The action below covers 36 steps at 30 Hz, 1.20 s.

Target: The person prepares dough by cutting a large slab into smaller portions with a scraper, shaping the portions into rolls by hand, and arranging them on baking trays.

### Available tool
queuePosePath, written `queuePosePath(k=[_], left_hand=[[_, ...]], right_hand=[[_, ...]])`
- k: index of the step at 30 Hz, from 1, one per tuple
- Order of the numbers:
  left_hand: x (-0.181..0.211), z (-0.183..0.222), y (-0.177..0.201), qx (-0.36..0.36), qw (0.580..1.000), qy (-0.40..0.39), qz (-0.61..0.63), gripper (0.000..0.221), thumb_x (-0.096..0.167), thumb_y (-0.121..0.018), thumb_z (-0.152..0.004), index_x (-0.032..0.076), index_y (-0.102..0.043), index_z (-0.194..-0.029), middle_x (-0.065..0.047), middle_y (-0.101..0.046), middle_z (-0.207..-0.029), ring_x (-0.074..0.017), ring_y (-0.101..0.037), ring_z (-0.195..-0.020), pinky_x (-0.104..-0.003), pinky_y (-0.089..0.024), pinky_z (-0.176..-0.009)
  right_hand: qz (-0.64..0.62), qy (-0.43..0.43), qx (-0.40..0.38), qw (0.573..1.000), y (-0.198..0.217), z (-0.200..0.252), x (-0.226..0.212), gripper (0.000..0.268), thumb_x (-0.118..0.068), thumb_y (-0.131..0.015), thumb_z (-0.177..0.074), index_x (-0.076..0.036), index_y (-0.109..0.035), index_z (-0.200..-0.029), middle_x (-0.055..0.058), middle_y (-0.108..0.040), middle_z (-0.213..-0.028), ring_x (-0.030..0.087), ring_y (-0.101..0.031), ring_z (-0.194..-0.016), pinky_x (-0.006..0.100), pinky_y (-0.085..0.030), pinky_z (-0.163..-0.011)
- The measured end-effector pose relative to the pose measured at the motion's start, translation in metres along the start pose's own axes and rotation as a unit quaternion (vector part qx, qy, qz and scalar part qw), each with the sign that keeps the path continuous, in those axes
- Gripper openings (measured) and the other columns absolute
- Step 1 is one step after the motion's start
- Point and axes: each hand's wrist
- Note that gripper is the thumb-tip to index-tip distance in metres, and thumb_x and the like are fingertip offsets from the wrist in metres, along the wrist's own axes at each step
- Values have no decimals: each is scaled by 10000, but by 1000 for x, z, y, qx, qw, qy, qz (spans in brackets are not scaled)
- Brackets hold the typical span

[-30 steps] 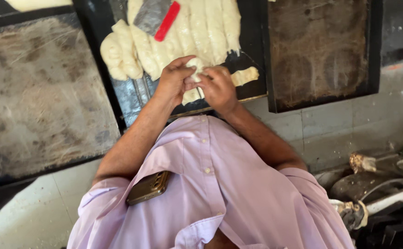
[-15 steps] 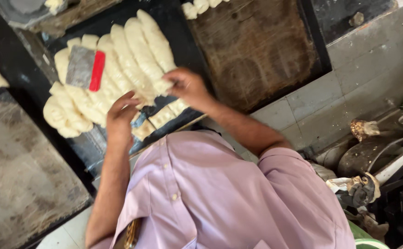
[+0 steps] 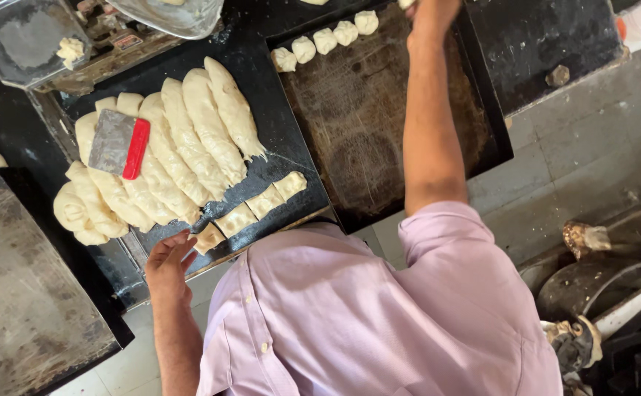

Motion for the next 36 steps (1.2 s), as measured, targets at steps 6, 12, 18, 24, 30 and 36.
queuePosePath(k=[6,12,18,24,30,36], left_hand=[[-41,-37,25,40,993,-56,-95,188,157,-728,-937,30,-694,-1071,-102,-715,-1046,-225,-677,-967,-370,-544,-818],[-79,-73,22,28,901,-222,-371,361,214,-862,-701,-20,-724,-939,-203,-733,-876,-336,-708,-799,-406,-554,-726],[-25,-71,30,-163,930,-70,-321,298,226,-823,-751,-4,-738,-921,-159,-741,-833,-315,-734,-804,-398,-574,-746],[11,-73,47,-180,904,-173,-347,412,298,-816,-795,-9,-661,-1020,-182,-723,-931,-322,-713,-877,-414,-559,-805],[-22,-68,25,-149,828,-217,-495,506,315,-897,-647,7,-715,-1004,-242,-699,-1003,-405,-665,-954,-481,-539,-827],[-13,-54,27,-218,834,-137,-488,344,282,-817,-742,36,-728,-966,-210,-729,-1010,-356,-697,-943,-436,-551,-857]], right_hand=[[290,113,109,944,8,25,48,432,-395,-496,-1110,-38,-667,-936,55,-606,-795,161,-516,-692,313,-423,-607],[136,138,-100,976,-11,217,-13,265,-243,-589,-1124,-17,-702,-1044,53,-703,-1059,119,-627,-884,265,-528,-722],[280,200,-225,912,-80,382,-66,76,-33,-732,-962,0,-776,-1016,110,-704,-1000,156,-678,-832,289,-525,-650],[395,287,-306,817,-130,427,-32,245,-6,-808,-867,1,-748,-1105,176,-696,-1139,343,-673,-1063,405,-563,-911],[414,384,-326,758,-147,409,-7,374,50,-739,-797,34,-677,-1166,183,-664,-1208,371,-629,-1143,418,-544,-980],[420,437,-358,710,-158,343,15,106,67,-675,-818,-2,-689,-898,147,-660,-1012,361,-627,-961,437,-548,-839]])
Point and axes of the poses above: each hand's wrist, its own z-axis away from the middle knuckle, its own y-axis out of the back of the hand, x = y × z
